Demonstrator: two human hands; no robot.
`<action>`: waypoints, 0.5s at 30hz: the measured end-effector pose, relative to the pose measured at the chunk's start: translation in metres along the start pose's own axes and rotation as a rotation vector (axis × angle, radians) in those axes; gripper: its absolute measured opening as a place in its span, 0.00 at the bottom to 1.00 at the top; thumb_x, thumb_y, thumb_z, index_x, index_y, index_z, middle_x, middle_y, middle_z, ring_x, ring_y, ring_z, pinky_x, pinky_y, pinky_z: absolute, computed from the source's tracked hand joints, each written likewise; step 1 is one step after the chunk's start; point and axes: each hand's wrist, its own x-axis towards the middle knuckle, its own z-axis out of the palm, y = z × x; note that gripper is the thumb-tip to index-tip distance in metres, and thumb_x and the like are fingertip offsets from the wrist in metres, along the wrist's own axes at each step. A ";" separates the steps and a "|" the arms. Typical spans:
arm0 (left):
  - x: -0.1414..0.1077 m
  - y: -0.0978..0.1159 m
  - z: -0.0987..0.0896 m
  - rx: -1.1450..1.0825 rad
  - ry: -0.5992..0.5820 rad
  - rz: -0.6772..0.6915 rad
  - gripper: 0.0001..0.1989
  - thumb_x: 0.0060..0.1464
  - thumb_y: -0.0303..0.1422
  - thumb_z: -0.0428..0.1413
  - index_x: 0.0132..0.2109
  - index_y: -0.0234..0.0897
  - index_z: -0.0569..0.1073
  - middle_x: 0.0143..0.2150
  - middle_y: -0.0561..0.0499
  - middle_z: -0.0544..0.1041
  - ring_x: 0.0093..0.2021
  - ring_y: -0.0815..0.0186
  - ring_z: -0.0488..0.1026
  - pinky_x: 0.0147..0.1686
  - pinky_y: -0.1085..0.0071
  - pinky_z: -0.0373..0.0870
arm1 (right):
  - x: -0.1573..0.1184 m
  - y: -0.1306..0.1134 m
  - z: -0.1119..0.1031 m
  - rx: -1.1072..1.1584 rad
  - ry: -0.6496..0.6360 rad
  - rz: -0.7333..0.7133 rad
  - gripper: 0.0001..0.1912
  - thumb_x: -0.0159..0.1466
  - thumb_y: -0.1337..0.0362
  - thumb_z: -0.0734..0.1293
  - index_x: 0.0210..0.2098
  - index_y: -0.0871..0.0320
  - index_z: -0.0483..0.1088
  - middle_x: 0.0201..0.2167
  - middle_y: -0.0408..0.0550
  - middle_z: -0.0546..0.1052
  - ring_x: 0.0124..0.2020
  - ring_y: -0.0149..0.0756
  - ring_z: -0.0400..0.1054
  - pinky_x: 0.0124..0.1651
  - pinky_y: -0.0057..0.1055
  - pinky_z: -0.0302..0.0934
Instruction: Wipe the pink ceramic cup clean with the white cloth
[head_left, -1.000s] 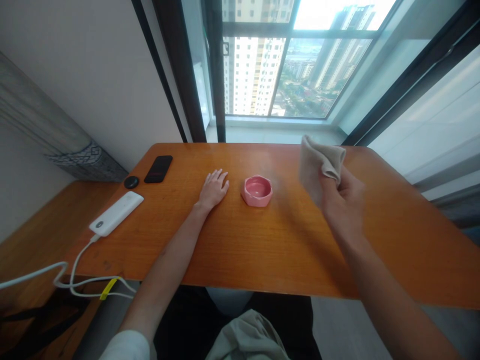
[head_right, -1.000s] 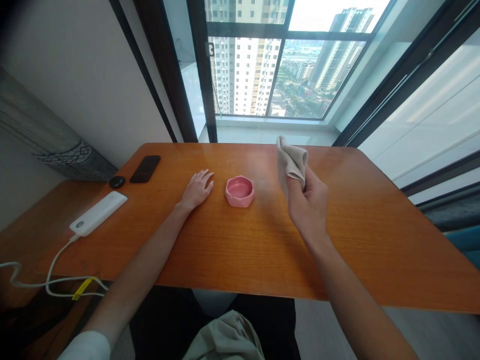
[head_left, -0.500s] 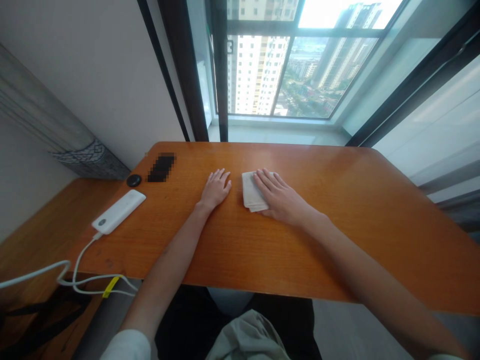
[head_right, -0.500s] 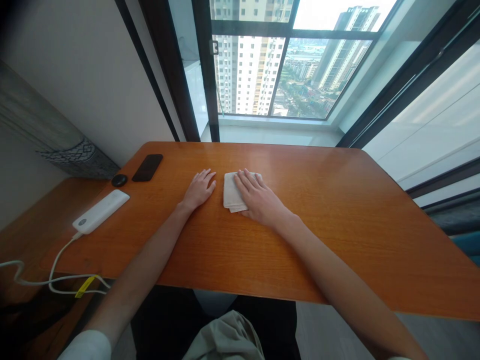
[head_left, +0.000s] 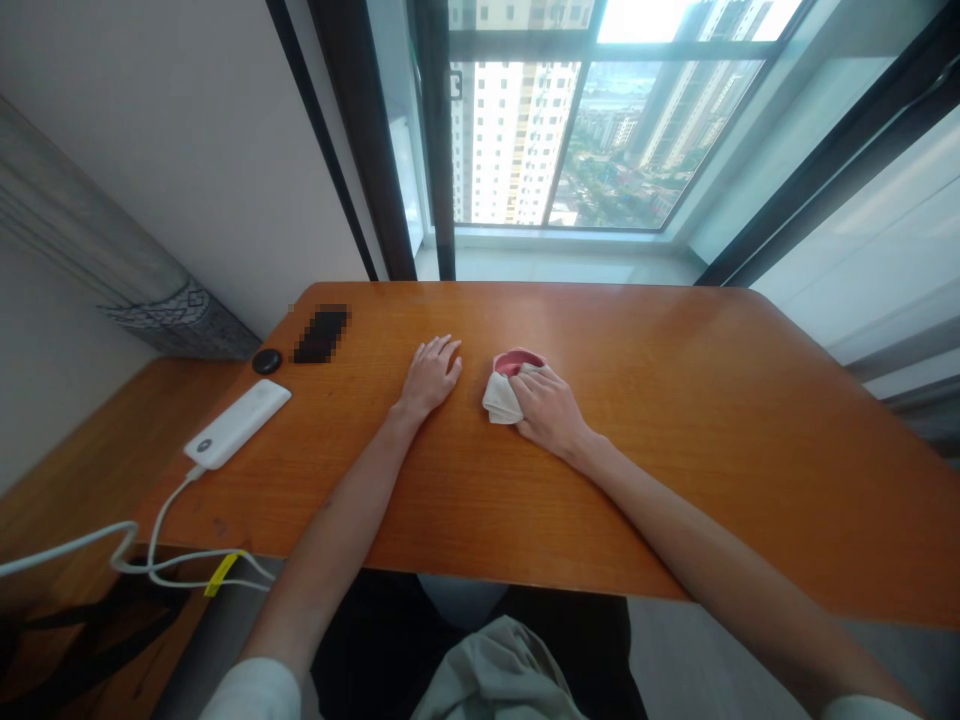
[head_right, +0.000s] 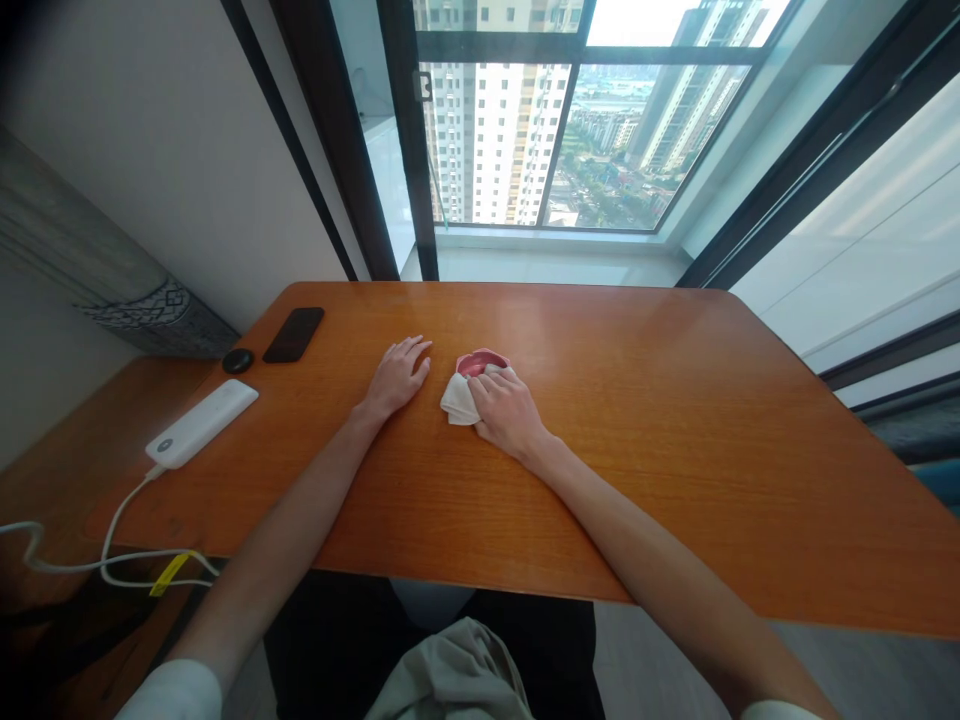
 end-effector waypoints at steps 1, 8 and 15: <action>-0.002 0.002 -0.002 -0.038 0.029 0.029 0.24 0.76 0.36 0.47 0.72 0.39 0.72 0.77 0.43 0.71 0.78 0.54 0.67 0.82 0.53 0.59 | -0.001 0.000 0.001 0.053 0.037 0.033 0.07 0.65 0.67 0.66 0.40 0.58 0.77 0.38 0.58 0.84 0.43 0.53 0.75 0.55 0.47 0.68; -0.023 0.036 -0.004 -0.334 0.139 0.582 0.37 0.77 0.51 0.50 0.82 0.42 0.52 0.82 0.35 0.60 0.84 0.48 0.57 0.81 0.45 0.59 | -0.006 -0.016 0.012 1.010 0.486 0.727 0.22 0.70 0.45 0.72 0.50 0.57 0.81 0.38 0.47 0.85 0.36 0.42 0.75 0.41 0.37 0.69; -0.025 0.050 0.011 -0.349 0.084 0.739 0.54 0.58 0.57 0.70 0.82 0.52 0.54 0.84 0.34 0.51 0.84 0.36 0.51 0.79 0.34 0.59 | -0.006 -0.015 0.027 1.477 0.566 0.804 0.24 0.68 0.39 0.73 0.49 0.52 0.82 0.46 0.44 0.85 0.47 0.44 0.78 0.55 0.39 0.72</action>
